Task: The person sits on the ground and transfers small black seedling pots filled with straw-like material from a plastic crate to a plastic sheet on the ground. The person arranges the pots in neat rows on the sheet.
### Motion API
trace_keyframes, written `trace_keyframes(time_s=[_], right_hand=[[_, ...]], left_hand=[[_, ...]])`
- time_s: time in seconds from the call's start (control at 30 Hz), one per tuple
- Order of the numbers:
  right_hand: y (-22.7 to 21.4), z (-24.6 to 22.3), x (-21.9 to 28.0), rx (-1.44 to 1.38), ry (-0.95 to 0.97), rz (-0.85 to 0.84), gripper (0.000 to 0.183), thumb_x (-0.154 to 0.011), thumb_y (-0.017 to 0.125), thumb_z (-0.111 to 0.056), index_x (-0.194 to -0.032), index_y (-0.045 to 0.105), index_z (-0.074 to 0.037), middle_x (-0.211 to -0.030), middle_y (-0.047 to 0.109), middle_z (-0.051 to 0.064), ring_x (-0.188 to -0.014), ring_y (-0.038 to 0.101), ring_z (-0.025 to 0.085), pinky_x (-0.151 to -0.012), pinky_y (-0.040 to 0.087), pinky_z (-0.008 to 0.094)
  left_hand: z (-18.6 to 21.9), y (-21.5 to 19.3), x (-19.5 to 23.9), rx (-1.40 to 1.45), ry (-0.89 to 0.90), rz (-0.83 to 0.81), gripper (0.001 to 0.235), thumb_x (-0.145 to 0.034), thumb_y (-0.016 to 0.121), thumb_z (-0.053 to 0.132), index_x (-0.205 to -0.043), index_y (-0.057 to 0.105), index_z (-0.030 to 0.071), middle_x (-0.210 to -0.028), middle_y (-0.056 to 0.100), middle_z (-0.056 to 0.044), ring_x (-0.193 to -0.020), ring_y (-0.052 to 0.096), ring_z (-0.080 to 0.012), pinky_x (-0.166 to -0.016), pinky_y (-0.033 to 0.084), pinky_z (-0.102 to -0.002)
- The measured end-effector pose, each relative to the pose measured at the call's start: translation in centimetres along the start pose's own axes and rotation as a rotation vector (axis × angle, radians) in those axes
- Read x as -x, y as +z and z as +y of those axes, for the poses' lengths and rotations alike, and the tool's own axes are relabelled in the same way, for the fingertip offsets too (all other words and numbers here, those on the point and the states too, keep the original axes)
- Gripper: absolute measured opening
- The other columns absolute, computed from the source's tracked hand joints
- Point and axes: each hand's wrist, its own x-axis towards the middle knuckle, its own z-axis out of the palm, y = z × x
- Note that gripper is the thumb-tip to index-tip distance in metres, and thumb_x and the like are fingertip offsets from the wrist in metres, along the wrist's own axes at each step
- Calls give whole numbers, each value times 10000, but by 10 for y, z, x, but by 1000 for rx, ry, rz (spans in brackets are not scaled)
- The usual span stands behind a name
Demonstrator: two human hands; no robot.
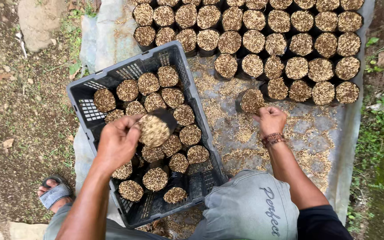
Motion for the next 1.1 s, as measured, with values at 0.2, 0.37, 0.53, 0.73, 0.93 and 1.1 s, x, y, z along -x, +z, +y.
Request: trace_keyframes(time_s=[0.2,0.37,0.53,0.73,0.93,1.1], right_hand=[[27,6,-36,-73,-85,155,258,-947,630,28,-704,596,-51,-720,673,72,-647,710,135,-673,688,339],[30,3,-23,-319,-72,149,193,-1025,648,-151,-884,596,-30,-908,706,149,-805,769,220,-720,713,339],[29,-7,13,-573,364,21,416,-1067,502,-365,-1275,409,-18,-1247,595,342,-1031,719,441,-801,660,453],[58,-14,3,-738,415,22,587,-995,631,-279,-1460,304,-133,-1287,584,323,-1180,631,421,-901,615,438],[76,9,-16,-939,307,62,589,-922,680,-86,-1407,348,-127,-1133,607,228,-1109,664,404,-917,653,469],[62,6,-16,-957,298,-86,660,-944,655,-112,-1467,252,-88,-1190,602,318,-1117,688,448,-940,653,512]], left_hand=[[50,77,-43,140,14,9,268,-872,500,-30,-626,478,74,-1117,715,-226,-956,721,-196,-679,643,-358],[70,136,-71,87,10,3,283,-888,539,-35,-628,474,56,-965,730,-234,-791,716,-218,-734,610,-392],[75,180,-87,10,-198,11,240,-869,575,56,-633,539,52,-838,721,-169,-551,613,-232,-572,570,-425],[72,224,-110,-179,-193,147,209,-820,614,80,-646,558,-22,-629,645,-201,-578,660,-289,-641,549,-452],[36,264,-142,-182,-334,183,163,-835,626,79,-709,599,-20,-755,692,-199,-681,701,-269,-647,548,-430],[-4,300,-168,84,-392,282,82,-844,588,36,-809,515,49,-786,617,-106,-701,601,-183,-586,494,-358]])
